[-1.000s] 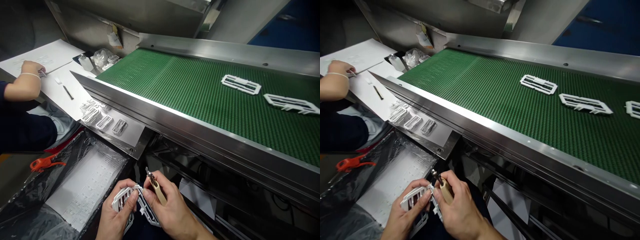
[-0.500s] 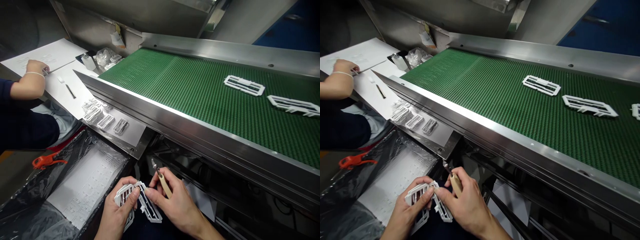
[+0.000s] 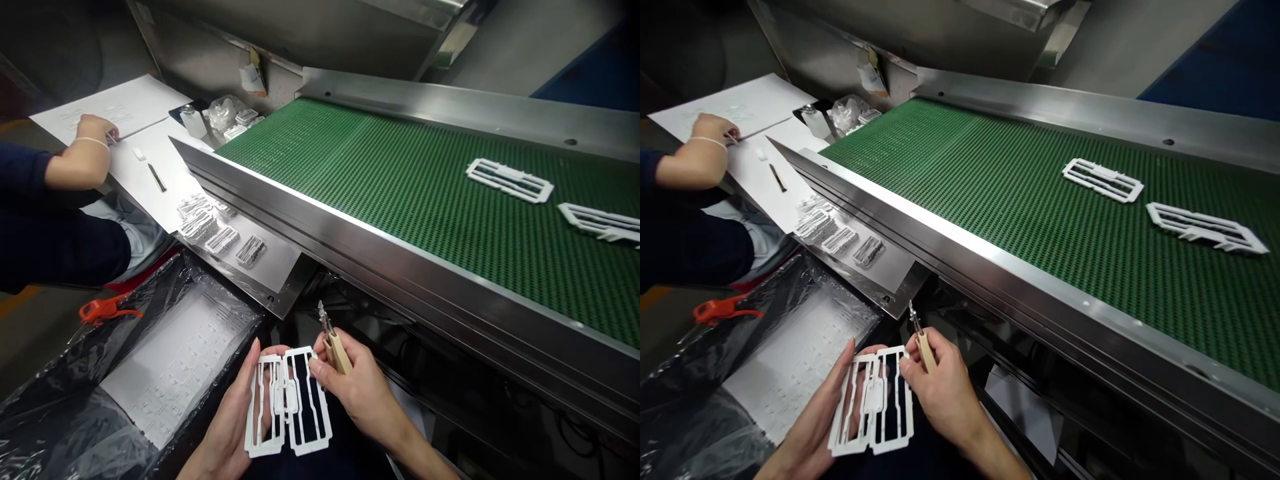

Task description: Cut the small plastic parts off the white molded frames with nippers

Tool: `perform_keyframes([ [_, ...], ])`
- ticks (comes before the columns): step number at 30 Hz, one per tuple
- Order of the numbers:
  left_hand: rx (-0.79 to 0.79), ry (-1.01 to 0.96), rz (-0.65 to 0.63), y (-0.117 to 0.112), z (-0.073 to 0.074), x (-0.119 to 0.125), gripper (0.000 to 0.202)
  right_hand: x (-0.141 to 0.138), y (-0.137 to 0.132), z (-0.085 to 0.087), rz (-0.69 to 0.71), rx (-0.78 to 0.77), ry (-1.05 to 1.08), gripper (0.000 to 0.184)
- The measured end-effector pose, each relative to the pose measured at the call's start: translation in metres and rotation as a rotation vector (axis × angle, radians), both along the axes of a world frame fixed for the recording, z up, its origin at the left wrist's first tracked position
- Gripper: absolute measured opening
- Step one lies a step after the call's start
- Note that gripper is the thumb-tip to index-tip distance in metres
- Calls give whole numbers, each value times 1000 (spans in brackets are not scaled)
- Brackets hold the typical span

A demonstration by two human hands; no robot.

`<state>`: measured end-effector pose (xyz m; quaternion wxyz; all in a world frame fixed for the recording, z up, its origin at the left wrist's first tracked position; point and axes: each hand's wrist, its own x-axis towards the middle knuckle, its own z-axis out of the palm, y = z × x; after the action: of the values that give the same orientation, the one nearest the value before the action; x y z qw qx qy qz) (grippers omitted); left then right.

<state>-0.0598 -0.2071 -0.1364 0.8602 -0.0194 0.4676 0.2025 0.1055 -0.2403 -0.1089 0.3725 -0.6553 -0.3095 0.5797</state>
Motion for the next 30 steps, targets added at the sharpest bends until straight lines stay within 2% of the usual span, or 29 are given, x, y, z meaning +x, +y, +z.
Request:
perform_keyframes([
  [4,55,74,-53,-3,-7,0,44,-8,1,-3,-4,-10,-15,18],
  [7,119,191,-55,-3,-6,3,42,-10,2,-3,17,-36,-73,14],
  [10,123,216,-51,-2,-5,6,36,-8,0,-1,61,35,-202,9],
  [12,71,134,-62,-2,-9,7,35,-5,-4,0,77,179,-312,9],
  [14,-5,24,-82,-1,-14,8,37,-3,-8,-2,129,443,-433,22],
  [16,-76,-66,-104,1,-20,9,43,-2,-13,-6,274,742,-529,29],
  [17,-104,-93,-110,3,-22,9,46,-2,-15,-10,369,857,-563,26],
  [18,-126,-110,-108,4,-24,9,48,-3,-17,-14,447,943,-593,21],
  [20,-157,-132,-94,8,-27,9,50,-7,-19,-22,526,1036,-644,34],
  [22,-159,-134,-69,11,-29,8,52,-11,-20,-30,532,1072,-703,49],
  [24,-147,-132,-45,12,-32,8,51,-16,-19,-37,552,1060,-770,54],
  [27,-152,-122,-6,12,-35,9,42,-22,-18,-48,619,1018,-935,48],
  [30,-92,-44,-33,12,-40,12,42,-23,-22,-60,630,929,-1057,34],
])
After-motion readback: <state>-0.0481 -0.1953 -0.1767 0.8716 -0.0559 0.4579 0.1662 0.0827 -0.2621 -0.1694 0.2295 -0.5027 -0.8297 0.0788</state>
